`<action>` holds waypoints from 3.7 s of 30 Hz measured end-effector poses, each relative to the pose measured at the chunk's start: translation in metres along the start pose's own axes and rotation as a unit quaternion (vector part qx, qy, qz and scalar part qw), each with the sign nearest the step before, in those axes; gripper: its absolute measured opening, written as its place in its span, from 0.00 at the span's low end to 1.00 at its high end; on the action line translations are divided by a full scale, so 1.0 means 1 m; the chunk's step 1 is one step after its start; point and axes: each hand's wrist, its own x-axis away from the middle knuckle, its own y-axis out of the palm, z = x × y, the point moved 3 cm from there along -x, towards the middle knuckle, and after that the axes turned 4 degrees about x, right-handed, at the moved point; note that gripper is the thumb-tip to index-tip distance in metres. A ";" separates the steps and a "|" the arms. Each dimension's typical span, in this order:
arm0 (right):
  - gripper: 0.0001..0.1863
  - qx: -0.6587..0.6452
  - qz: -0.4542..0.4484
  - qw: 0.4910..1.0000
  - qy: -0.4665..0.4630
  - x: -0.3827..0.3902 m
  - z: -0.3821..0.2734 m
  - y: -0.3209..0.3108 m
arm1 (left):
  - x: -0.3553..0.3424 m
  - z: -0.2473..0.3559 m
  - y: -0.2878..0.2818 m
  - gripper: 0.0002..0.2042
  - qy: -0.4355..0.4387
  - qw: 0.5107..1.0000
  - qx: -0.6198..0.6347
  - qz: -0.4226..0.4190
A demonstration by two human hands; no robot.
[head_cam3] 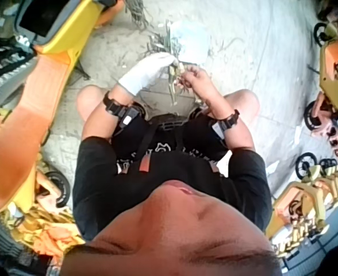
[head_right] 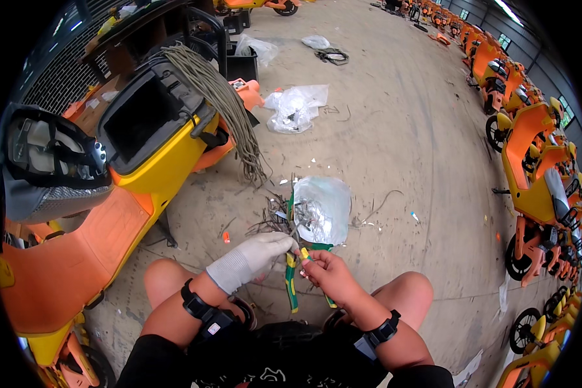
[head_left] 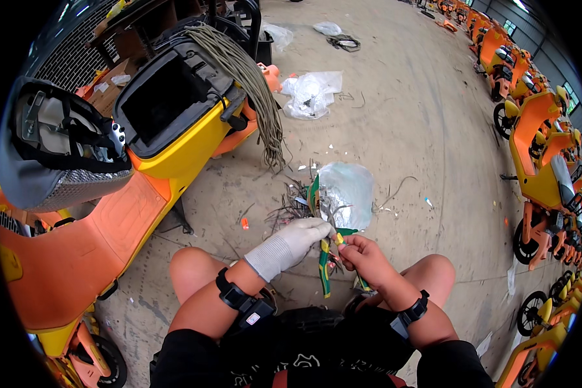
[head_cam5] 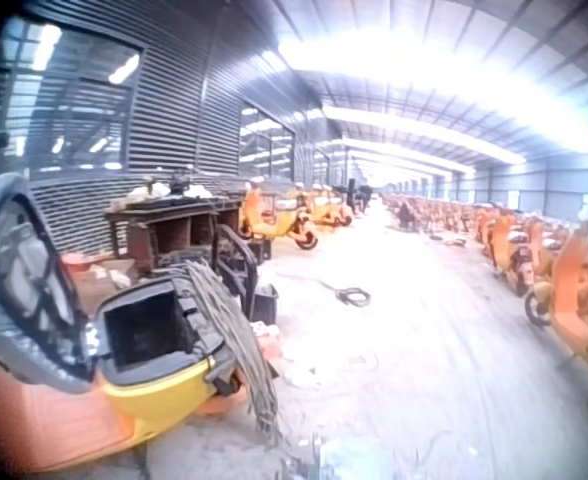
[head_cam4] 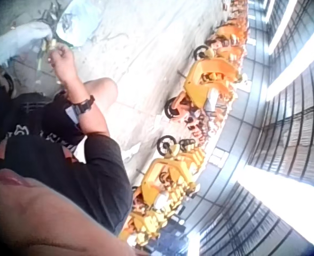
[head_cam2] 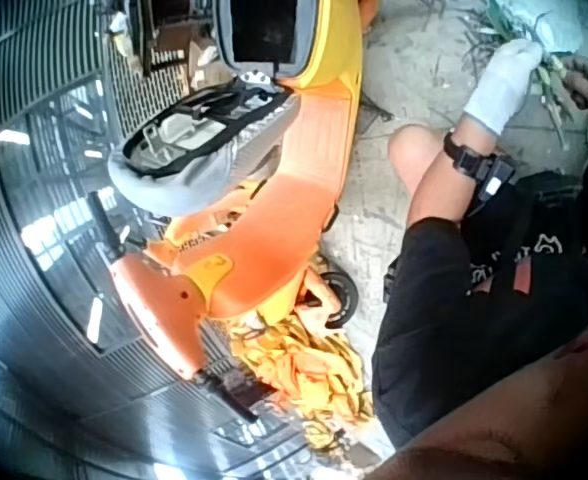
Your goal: The person uses pliers to cut and separate individual wires from a large wiring harness bundle on the floor of a workshop.
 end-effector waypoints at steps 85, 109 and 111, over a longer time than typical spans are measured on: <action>0.26 0.313 0.136 0.939 -0.052 -0.003 0.023 0.000 | -0.035 -0.038 0.019 0.20 0.061 0.976 -0.194 -0.078; 0.32 0.386 0.040 0.914 -0.118 0.000 0.017 0.014 | -0.032 -0.046 0.016 0.15 0.124 0.882 -0.453 -0.036; 0.35 0.390 0.047 0.912 -0.118 0.002 0.014 0.016 | -0.031 -0.046 0.015 0.15 0.144 0.877 -0.457 -0.034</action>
